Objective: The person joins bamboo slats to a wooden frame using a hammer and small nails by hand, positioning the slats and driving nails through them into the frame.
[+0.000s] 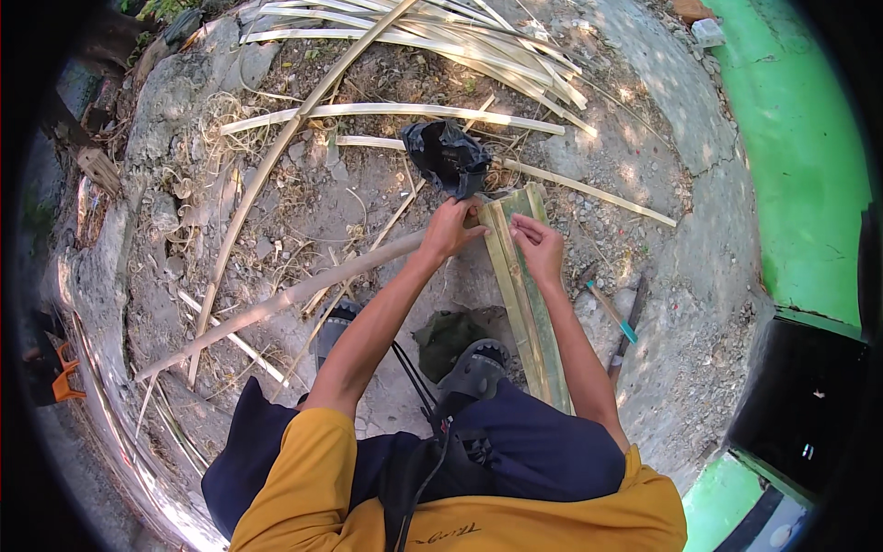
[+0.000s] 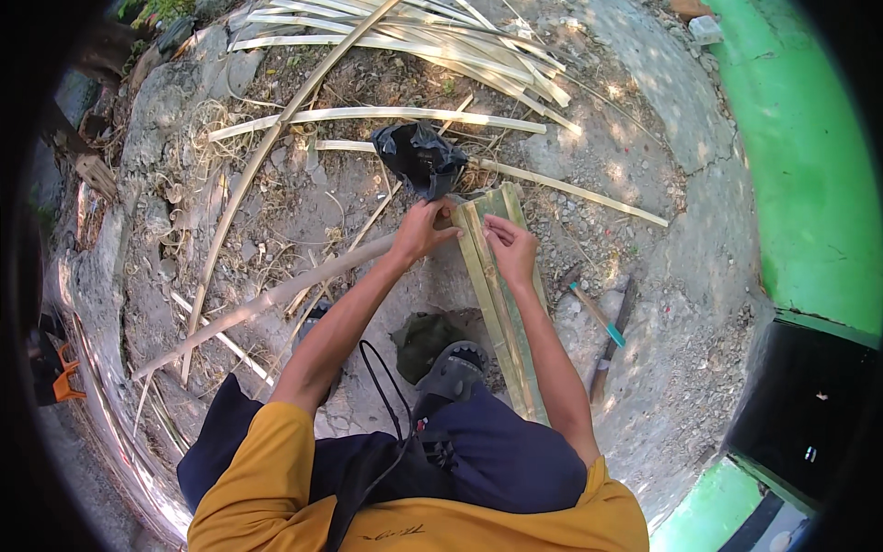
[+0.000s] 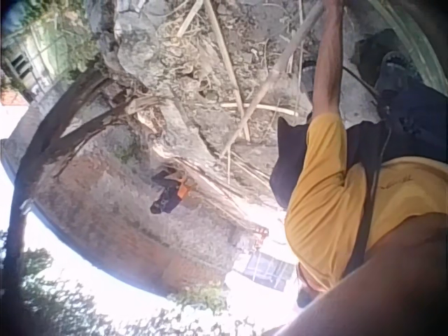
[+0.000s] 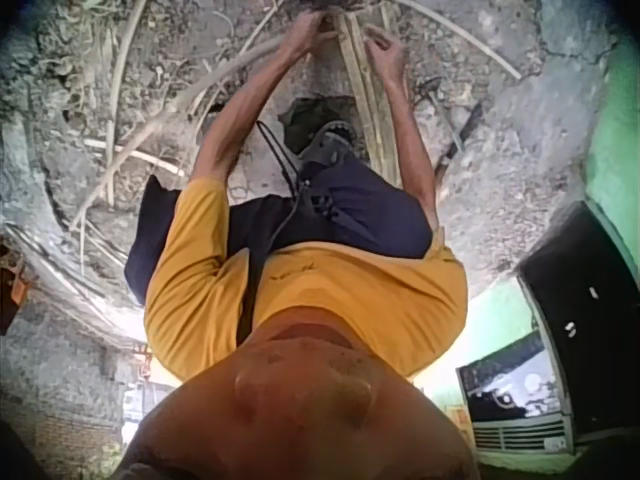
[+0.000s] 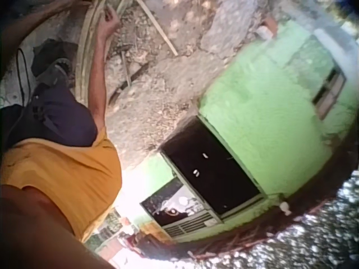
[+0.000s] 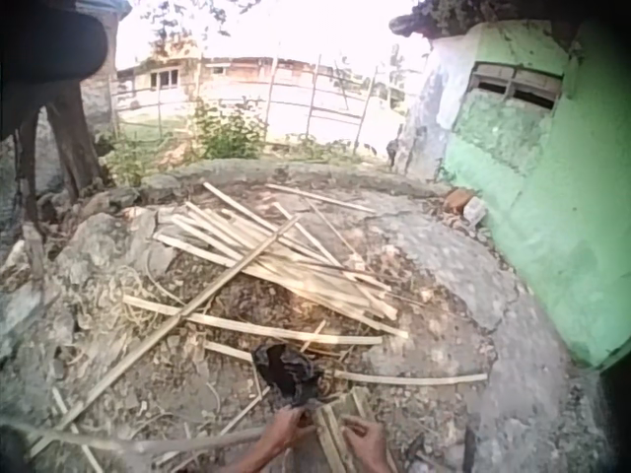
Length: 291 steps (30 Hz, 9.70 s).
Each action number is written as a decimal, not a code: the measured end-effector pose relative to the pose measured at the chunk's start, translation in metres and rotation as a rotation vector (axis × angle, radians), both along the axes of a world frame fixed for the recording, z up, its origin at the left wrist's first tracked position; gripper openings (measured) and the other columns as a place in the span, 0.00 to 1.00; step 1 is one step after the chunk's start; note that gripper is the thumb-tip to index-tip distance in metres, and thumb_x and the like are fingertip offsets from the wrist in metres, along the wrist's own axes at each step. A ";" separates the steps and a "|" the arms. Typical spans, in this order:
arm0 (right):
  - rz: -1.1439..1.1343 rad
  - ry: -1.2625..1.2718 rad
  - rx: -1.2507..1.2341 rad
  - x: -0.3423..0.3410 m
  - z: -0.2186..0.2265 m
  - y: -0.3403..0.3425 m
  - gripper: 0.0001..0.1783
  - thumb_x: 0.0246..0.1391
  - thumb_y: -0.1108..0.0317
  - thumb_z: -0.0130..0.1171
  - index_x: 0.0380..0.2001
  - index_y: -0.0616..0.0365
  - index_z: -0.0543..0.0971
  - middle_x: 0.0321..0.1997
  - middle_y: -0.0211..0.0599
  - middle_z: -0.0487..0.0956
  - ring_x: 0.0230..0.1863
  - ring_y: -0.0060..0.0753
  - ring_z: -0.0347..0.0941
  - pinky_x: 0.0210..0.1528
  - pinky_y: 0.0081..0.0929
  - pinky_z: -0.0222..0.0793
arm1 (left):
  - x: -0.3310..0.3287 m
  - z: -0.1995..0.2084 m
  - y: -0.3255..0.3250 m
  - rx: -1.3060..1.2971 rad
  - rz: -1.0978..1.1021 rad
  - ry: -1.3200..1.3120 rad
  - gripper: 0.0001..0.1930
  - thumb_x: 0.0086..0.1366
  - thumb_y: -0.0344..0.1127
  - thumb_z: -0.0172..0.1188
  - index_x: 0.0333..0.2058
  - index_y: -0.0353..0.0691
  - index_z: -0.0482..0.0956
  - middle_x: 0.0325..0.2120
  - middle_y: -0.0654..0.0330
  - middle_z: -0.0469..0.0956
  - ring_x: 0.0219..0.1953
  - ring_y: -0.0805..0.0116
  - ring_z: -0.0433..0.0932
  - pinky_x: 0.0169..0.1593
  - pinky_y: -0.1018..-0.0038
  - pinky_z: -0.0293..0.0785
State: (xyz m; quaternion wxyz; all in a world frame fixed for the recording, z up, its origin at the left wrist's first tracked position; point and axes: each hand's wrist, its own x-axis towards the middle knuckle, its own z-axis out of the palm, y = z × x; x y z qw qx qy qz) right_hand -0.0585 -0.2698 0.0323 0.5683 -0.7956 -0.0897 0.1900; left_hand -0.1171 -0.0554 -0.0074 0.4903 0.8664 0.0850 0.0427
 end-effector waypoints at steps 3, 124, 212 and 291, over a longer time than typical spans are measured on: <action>-0.053 -0.021 0.029 0.005 -0.004 0.003 0.14 0.61 0.74 0.68 0.49 0.66 0.87 0.48 0.40 0.88 0.47 0.28 0.86 0.49 0.25 0.83 | 0.002 0.008 -0.011 -0.015 0.082 0.007 0.28 0.48 0.42 0.83 0.46 0.39 0.83 0.39 0.53 0.83 0.46 0.51 0.83 0.52 0.61 0.80; 0.150 -0.385 -0.058 0.006 0.001 0.042 0.05 0.57 0.75 0.69 0.32 0.66 0.84 0.32 0.40 0.86 0.34 0.28 0.86 0.40 0.25 0.82 | -0.005 -0.009 -0.009 -0.102 0.111 -0.084 0.24 0.54 0.38 0.79 0.49 0.42 0.82 0.37 0.51 0.85 0.38 0.51 0.85 0.43 0.61 0.80; 0.143 -0.305 -0.346 -0.098 0.047 -0.008 0.13 0.74 0.65 0.49 0.53 0.64 0.70 0.37 0.65 0.82 0.39 0.74 0.79 0.38 0.59 0.72 | 0.004 -0.010 -0.013 -0.104 0.168 -0.205 0.04 0.57 0.33 0.73 0.30 0.43 0.88 0.17 0.60 0.78 0.19 0.65 0.76 0.27 0.67 0.69; 0.145 -0.176 -0.401 -0.091 0.055 0.003 0.11 0.75 0.65 0.48 0.48 0.63 0.71 0.31 0.64 0.80 0.35 0.74 0.78 0.34 0.58 0.68 | 0.006 -0.001 -0.017 -0.150 0.187 -0.054 0.14 0.57 0.42 0.75 0.27 0.40 0.80 0.18 0.61 0.74 0.23 0.59 0.74 0.30 0.62 0.68</action>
